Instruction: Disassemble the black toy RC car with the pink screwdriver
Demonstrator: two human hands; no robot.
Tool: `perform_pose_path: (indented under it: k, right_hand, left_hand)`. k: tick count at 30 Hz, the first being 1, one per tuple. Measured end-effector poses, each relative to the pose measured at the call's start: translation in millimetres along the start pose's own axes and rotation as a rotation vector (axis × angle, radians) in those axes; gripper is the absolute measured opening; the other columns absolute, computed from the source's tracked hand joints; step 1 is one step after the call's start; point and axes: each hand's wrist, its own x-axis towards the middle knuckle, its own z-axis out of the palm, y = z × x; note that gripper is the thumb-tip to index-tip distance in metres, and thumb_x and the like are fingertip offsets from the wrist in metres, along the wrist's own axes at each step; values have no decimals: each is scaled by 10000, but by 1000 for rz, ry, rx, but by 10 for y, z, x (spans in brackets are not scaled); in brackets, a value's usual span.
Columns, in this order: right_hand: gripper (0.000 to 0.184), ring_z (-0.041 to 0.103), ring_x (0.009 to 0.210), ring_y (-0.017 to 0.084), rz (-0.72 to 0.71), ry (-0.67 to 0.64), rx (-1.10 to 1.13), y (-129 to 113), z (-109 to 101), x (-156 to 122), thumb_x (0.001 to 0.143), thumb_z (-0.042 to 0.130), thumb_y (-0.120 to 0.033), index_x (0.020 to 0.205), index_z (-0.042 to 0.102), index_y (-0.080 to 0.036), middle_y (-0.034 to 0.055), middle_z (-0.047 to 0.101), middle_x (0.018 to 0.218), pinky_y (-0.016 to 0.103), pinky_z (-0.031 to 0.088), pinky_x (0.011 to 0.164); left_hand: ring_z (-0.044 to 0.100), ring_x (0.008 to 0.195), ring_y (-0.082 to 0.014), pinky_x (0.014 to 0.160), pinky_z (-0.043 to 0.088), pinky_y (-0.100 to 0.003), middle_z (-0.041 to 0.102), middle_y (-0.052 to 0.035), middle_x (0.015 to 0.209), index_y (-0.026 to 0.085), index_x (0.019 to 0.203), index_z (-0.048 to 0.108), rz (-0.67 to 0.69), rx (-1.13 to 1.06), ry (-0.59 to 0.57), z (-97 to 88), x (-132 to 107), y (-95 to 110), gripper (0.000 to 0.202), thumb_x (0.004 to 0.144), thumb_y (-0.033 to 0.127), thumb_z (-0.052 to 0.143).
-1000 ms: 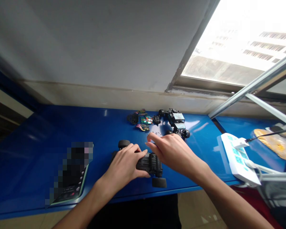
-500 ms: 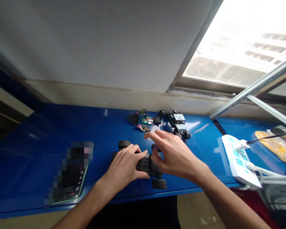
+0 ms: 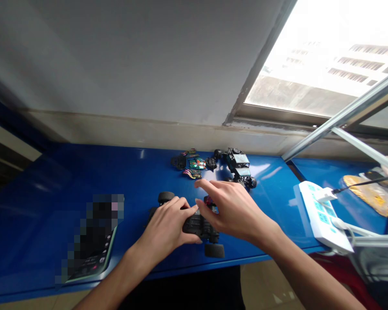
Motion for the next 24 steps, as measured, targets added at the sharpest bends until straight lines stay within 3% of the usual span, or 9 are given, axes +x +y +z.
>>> perform_pose_path:
  k: [3,6,8,13,17,19,22,24]
  right_hand:
    - [293,606,572,174,50,-57,-98,-4,5,29,1089,446,-437,1127,662,-242,20,714,693,317,193,568]
    - [224,611,584,165,6,-48,-69,7,2,34,1046,467,-245,1198,630,-241,12,722,726,318,185,560]
    - [326,654,676,176,-27,-7,-13,15,-3,19,972,514,-188,1287,586,-234,25,745,828,312,204,572]
    - [253,628,590,173,31,-26,-49,30,9,-26,1057,482,-350,1231,629,-239,13,708,694,318,193,583]
    - [349,653,682,173,-18,-10,11,32,13,-56,978,522,-196,1318,574,-259,25,743,862,303,218,586]
    - [405,662,731,178,-35,1,52,27,8,-64,938,562,-201,1339,551,-255,36,750,951,294,238,595]
    - [257,652,669,174,-4,-23,34,22,13,-54,1026,528,-326,1259,603,-248,26,756,853,298,223,590]
    - [225,640,631,166,8,-33,15,27,28,-43,1067,473,-328,1201,634,-246,20,753,804,303,214,584]
  left_hand:
    - [647,1058,-256,794,479,-328,692,-14,1093,294,1158,754,-8,1,-13,-12,2,10,534,701,505,929]
    - [647,1057,-255,788,482,-327,688,-8,1100,316,1241,730,-13,5,-14,-15,4,12,597,708,500,926]
    - [645,1057,-254,767,480,-321,683,-5,1093,320,1210,741,-6,10,-8,-11,6,9,567,705,496,928]
    - [646,1050,-259,773,482,-317,685,-19,1072,303,1153,754,4,14,-7,-10,11,9,515,711,507,920]
    - [644,1076,-268,786,487,-312,690,-27,1103,314,1249,720,0,9,-11,-24,4,23,591,718,478,923]
    - [644,1078,-268,792,488,-316,689,-26,1101,304,1227,725,1,9,-6,-27,3,29,576,714,472,928]
    - [644,1077,-273,808,491,-328,687,-27,1092,276,1146,749,2,17,-7,-31,7,41,531,692,474,941]
    - [645,1072,-273,808,490,-330,689,-26,1087,275,1162,748,-7,19,-16,-40,8,53,551,685,464,948]
